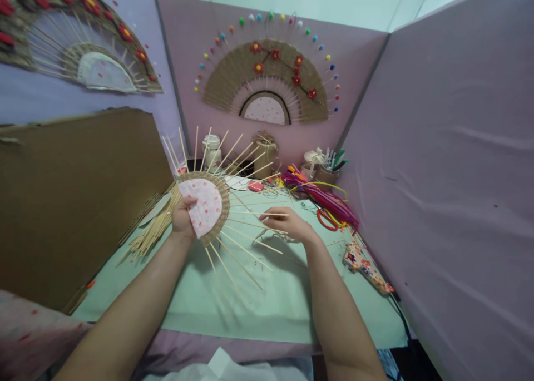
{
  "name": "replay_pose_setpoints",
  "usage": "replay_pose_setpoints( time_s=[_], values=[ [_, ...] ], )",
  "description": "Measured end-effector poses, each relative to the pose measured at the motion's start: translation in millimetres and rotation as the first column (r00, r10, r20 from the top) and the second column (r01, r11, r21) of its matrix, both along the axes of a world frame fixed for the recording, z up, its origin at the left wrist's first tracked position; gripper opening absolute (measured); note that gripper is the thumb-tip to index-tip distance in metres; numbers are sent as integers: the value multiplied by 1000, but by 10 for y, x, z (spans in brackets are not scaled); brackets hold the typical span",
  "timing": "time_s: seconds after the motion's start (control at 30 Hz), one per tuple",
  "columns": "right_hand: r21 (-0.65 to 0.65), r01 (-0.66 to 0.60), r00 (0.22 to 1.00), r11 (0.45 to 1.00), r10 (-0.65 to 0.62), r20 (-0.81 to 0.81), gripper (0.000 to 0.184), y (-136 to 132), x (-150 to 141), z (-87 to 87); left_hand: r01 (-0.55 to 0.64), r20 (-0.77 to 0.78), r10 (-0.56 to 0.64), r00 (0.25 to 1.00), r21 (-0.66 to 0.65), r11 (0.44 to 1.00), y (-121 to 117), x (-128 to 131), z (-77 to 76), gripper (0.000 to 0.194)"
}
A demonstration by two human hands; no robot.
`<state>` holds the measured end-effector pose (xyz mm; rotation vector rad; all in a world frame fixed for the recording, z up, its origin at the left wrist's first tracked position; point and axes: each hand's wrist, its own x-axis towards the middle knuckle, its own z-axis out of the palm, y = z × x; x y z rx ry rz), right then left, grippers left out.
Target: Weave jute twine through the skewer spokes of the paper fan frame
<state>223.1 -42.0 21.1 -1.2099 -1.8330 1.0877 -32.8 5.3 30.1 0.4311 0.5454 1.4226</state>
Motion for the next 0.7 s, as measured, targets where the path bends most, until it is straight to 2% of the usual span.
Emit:
replay_pose_setpoints(
  time_s=[0.1, 0.23, 0.37, 0.53, 0.7],
  values=[
    [-43, -165, 976, 985, 170, 133, 31, -62, -329, -48, -10, 25, 11, 1000, -9, 1000, -6, 14, -2, 51],
    [54, -221, 951, 974, 203, 233, 23, -135, -613, -87, 79, 69, -79, 994, 2, 997, -17, 41, -44, 53],
    [47, -263, 937, 964, 244, 250, 25, -141, -601, -76, 137, 62, -137, 989, 3, 991, -32, 34, -63, 56],
    [-22, -248, 955, 968, 249, 162, 30, -109, -491, -61, 220, 59, -223, 973, 45, 974, -51, 10, -32, 57],
    [-28, -255, 946, 967, 255, 200, 29, -104, -437, -29, 221, 55, -224, 973, 41, 974, -16, 11, -50, 54]
  ],
)
